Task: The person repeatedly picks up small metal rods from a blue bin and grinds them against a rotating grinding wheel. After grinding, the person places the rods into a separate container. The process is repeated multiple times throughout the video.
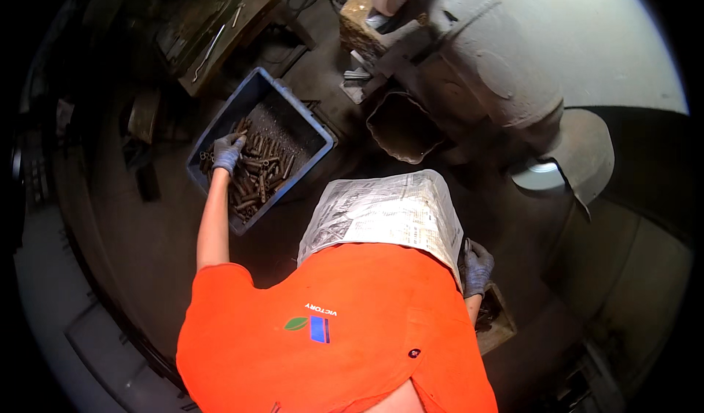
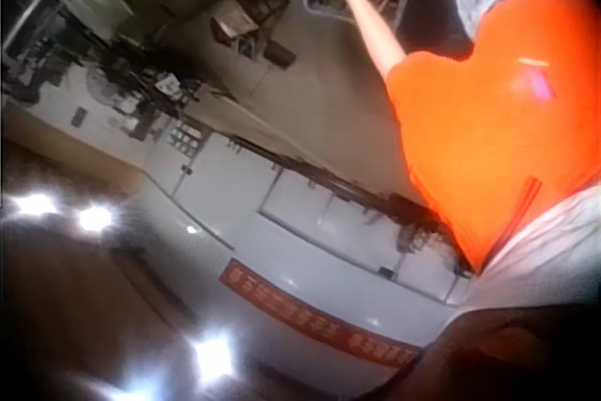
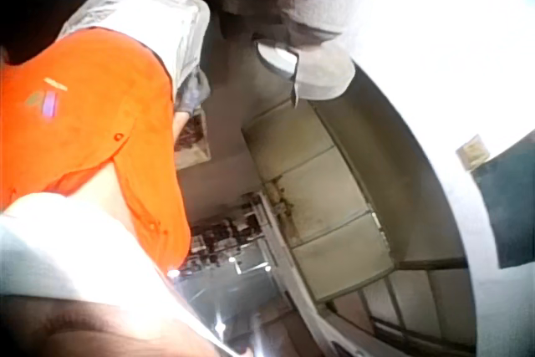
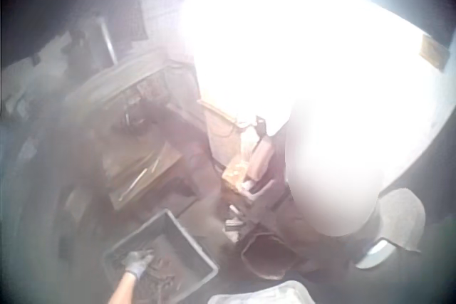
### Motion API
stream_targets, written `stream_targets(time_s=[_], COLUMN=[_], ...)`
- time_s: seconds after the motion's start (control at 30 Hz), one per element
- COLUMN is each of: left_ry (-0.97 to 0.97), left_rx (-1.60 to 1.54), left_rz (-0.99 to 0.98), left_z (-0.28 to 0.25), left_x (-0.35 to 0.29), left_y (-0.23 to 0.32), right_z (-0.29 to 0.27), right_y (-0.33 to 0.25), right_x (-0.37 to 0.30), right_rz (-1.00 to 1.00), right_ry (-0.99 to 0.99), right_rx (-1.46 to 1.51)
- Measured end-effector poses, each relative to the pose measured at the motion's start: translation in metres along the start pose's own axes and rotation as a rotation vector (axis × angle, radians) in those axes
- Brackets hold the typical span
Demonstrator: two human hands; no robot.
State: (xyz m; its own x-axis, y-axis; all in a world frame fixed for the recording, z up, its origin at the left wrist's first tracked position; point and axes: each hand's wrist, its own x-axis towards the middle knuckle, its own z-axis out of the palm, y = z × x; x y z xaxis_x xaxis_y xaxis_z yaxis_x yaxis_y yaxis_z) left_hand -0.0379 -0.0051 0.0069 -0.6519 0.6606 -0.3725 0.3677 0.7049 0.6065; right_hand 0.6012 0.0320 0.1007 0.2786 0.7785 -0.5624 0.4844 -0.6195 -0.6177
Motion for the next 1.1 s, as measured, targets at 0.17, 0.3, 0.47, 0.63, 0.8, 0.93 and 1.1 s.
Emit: stream_targets(time_s=[0.17, 0.3, 0.47, 0.63, 0.8, 0.93, 1.1], left_ry=[-0.147, -0.239, -0.326, -0.507, -0.418, -0.397, -0.443], left_rx=[0.373, 0.507, 0.802, 1.076, 1.05, 1.031, 1.133], left_rz=[-0.09, -0.105, -0.081, 0.018, 0.075, 0.068, 0.1], left_z=[0.004, 0.01, 0.031, 0.071, 0.067, 0.059, 0.075], left_x=[-0.002, -0.02, -0.041, -0.016, -0.016, -0.024, -0.022], left_y=[-0.008, 0.017, 0.024, -0.002, -0.004, 0.008, 0.014], right_z=[0.001, -0.009, -0.017, -0.006, -0.012, -0.012, -0.009], right_y=[-0.02, -0.009, 0.001, 0.001, 0.024, 0.032, 0.014], right_x=[0.004, 0.006, 0.004, 0.009, 0.022, 0.023, 0.012], right_rz=[-0.031, -0.071, -0.057, -0.136, -0.128, -0.105, -0.143], right_ry=[-0.012, -0.031, -0.085, -0.112, -0.121, -0.162, -0.127], right_rx=[-0.136, -0.191, -0.13, -0.228, -0.19, -0.143, -0.134])
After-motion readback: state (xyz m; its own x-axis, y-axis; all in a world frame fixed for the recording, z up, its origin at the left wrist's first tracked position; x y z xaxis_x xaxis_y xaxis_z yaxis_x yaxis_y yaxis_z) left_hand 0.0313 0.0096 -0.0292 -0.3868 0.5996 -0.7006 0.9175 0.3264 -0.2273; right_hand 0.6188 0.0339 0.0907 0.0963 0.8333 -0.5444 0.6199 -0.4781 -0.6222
